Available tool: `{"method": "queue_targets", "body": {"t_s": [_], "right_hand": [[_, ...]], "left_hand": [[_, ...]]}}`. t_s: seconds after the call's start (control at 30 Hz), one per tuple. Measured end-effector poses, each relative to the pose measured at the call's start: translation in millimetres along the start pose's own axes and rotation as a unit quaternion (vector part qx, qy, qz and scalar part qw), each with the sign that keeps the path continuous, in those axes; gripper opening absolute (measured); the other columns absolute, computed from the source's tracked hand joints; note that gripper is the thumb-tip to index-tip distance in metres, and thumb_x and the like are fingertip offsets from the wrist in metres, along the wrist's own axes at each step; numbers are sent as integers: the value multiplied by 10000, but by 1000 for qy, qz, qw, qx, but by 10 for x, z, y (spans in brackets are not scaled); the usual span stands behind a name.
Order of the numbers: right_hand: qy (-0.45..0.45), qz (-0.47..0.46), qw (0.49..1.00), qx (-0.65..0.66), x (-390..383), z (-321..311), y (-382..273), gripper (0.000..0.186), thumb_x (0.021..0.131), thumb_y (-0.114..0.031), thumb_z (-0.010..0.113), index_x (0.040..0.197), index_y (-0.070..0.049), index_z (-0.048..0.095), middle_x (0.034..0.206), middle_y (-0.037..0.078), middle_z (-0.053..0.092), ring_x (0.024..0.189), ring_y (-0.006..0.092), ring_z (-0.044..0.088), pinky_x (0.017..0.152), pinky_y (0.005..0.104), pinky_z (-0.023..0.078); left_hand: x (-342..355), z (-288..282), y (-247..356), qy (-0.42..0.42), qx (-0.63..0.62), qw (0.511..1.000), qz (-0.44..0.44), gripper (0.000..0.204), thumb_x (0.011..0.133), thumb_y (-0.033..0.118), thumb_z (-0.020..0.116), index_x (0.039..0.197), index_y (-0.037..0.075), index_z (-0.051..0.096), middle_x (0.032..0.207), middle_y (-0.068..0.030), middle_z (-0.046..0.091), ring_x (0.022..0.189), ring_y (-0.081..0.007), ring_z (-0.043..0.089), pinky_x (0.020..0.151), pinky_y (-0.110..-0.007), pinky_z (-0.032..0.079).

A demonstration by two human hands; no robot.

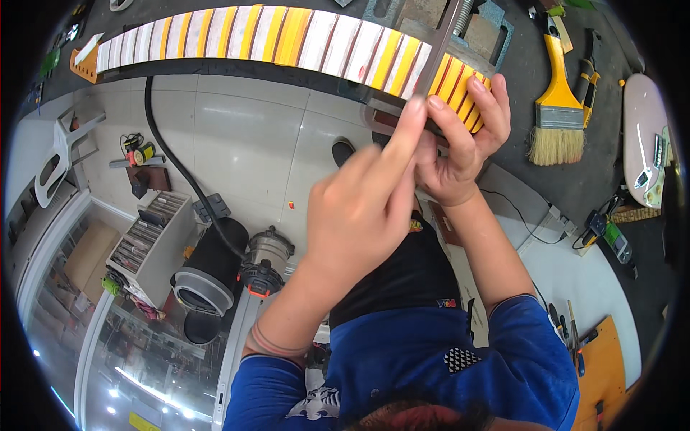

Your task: The person files the frets of a guitar neck using a metal file, moving the file back and forth across each fret while holding the neck steady with the other hand. The person occasionally brushes away dust from the fretboard with a yellow brush.

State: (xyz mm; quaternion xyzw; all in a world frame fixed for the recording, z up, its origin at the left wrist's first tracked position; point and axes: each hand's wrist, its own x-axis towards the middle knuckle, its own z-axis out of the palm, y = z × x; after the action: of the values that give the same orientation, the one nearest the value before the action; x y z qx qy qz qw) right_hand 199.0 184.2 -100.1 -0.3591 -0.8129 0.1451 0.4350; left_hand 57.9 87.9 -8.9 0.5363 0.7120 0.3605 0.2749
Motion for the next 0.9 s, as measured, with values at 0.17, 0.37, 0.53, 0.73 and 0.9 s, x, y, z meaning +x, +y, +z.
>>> {"method": "queue_targets", "body": {"t_s": [0.17, 0.37, 0.53, 0.73, 0.9], "right_hand": [[-44, -49, 997, -33, -12, -69, 65, 406, 940, -154, 704, 1342, -211, 696, 1546, 171, 461, 1549, 466, 361, 1281, 571, 309], [0, -23, 1000, 8, -16, 30, 47, 566, 782, -5, 724, 1280, -269, 773, 1516, 119, 502, 1514, 426, 397, 1250, 494, 360], [-12, -20, 1000, 6, -12, -26, 37, 567, 783, -24, 721, 1293, -267, 768, 1535, 119, 473, 1525, 434, 377, 1252, 495, 353], [-14, -33, 999, 7, -9, -11, 64, 569, 790, -66, 718, 1319, -273, 758, 1540, 117, 468, 1535, 433, 363, 1255, 497, 341], [-9, -41, 999, 9, -11, 4, 93, 573, 792, -75, 719, 1332, -263, 751, 1546, 118, 465, 1539, 433, 355, 1253, 501, 339]], "left_hand": [[-886, -198, -79, -43, 3, 998, -39, 626, 919, -133, 690, 1529, -15, 618, 787, -158, 671, 616, -240, 642, 637, -327, 544], [35, 7, 33, -11, -15, 1000, -18, 620, 929, -104, 710, 1534, -4, 618, 852, -172, 722, 673, -235, 694, 652, -338, 556], [-545, 125, -245, 49, -12, 998, 27, 640, 895, -39, 766, 1516, 71, 657, 755, -93, 635, 551, -250, 594, 525, -392, 498], [-1454, -7, -374, 29, -22, 999, -23, 629, 878, -65, 785, 1490, 24, 668, 666, -55, 522, 502, -194, 492, 497, -347, 434], [-1402, 25, -390, 62, -42, 997, -13, 623, 864, -77, 777, 1472, 15, 680, 662, -51, 497, 505, -197, 480, 495, -347, 416]]}}
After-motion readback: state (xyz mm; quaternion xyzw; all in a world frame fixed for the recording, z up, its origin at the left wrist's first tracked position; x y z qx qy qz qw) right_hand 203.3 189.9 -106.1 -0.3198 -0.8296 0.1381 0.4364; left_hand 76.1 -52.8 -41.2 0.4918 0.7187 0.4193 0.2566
